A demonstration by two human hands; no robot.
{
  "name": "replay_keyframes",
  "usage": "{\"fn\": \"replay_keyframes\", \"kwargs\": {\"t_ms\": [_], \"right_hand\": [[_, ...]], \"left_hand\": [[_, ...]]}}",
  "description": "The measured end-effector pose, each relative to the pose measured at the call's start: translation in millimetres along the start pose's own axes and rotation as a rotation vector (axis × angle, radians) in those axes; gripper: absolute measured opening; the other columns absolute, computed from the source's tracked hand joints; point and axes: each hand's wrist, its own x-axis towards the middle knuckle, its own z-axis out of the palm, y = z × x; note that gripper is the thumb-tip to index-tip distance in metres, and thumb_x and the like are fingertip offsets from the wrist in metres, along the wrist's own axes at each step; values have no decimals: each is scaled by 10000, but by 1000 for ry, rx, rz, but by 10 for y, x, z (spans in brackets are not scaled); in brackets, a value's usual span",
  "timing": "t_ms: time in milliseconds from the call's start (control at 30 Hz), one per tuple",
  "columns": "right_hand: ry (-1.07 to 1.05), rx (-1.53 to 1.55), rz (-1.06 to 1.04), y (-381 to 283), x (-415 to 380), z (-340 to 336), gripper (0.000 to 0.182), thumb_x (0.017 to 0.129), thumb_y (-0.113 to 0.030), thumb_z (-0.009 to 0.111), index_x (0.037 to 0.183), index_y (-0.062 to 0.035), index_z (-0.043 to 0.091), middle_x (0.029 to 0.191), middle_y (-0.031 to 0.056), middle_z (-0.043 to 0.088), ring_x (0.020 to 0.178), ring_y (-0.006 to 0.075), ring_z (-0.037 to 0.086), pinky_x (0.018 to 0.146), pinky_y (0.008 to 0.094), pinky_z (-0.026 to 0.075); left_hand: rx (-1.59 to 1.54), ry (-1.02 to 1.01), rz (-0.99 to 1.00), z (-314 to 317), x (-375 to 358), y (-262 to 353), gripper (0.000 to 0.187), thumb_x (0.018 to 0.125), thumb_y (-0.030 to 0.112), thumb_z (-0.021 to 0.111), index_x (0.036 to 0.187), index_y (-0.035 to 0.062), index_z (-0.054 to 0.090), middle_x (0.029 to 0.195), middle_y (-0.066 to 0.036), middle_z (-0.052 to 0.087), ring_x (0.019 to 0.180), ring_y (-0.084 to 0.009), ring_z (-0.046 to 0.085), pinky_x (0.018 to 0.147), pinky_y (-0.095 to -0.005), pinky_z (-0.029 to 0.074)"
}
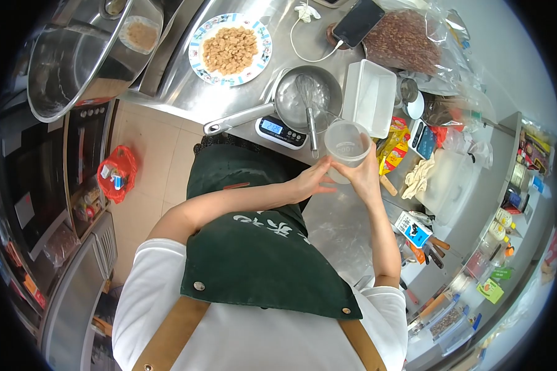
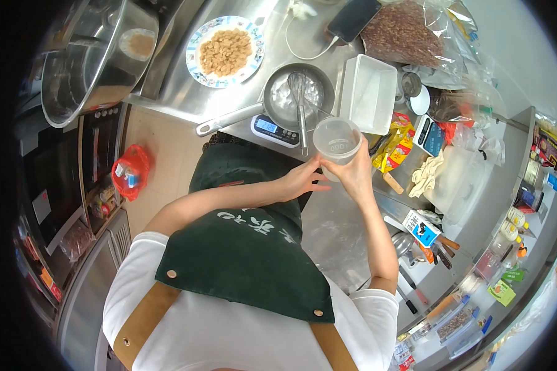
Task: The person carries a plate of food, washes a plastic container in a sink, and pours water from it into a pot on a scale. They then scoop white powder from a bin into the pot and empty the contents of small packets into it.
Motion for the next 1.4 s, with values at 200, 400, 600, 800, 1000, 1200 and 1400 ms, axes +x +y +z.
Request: {"fn": "replay_keyframes", "kwargs": {"t_ms": [200,400,600,800,1000,1200,1400], "right_hand": [[-12,-47,6,-53,7,-12,912,614,-214,872,1324,67,373,1230,210,548,1145,305,571,951,375,461],[-25,-32,22,-67,16,-13,930,617,-248,875,1336,56,369,1255,209,534,1167,304,556,962,382,452],[-1,-23,-31,8,34,5,970,614,-301,882,1356,41,358,1295,207,506,1211,309,526,989,388,437],[9,-12,-47,5,36,4,978,609,-312,885,1356,38,360,1303,201,503,1211,309,526,993,384,434],[-6,1,-31,-47,56,-16,950,611,-288,880,1344,44,375,1285,199,517,1203,304,531,988,383,435],[-37,-2,12,-89,75,-23,938,620,-282,875,1336,58,373,1272,209,525,1194,304,538,985,382,437],[-51,-12,18,-109,92,-22,924,626,-259,873,1330,65,372,1258,216,537,1177,305,554,975,377,448]], "left_hand": [[-4,-15,9,35,-50,52,685,994,533,333,1461,45,213,1399,-87,283,1191,-310,425,1021,-476,445],[32,-17,12,41,-55,99,722,992,540,325,1487,43,155,1438,-109,239,1209,-319,413,1026,-475,437],[199,21,89,27,-47,102,735,990,558,299,1524,115,57,1488,-112,208,1225,-292,409,1034,-456,429],[217,36,101,32,-44,92,700,1000,544,292,1533,171,31,1500,-110,207,1228,-271,408,1035,-447,428],[180,19,96,81,-90,154,713,1006,525,309,1532,145,15,1515,-118,165,1222,-291,413,1033,-443,433],[153,16,82,46,-56,109,772,971,601,333,1529,148,50,1504,-161,182,1201,-313,451,998,-411,472],[85,20,64,62,-55,114,803,973,587,329,1499,28,92,1479,-164,204,1197,-308,451,1019,-431,455]]}}
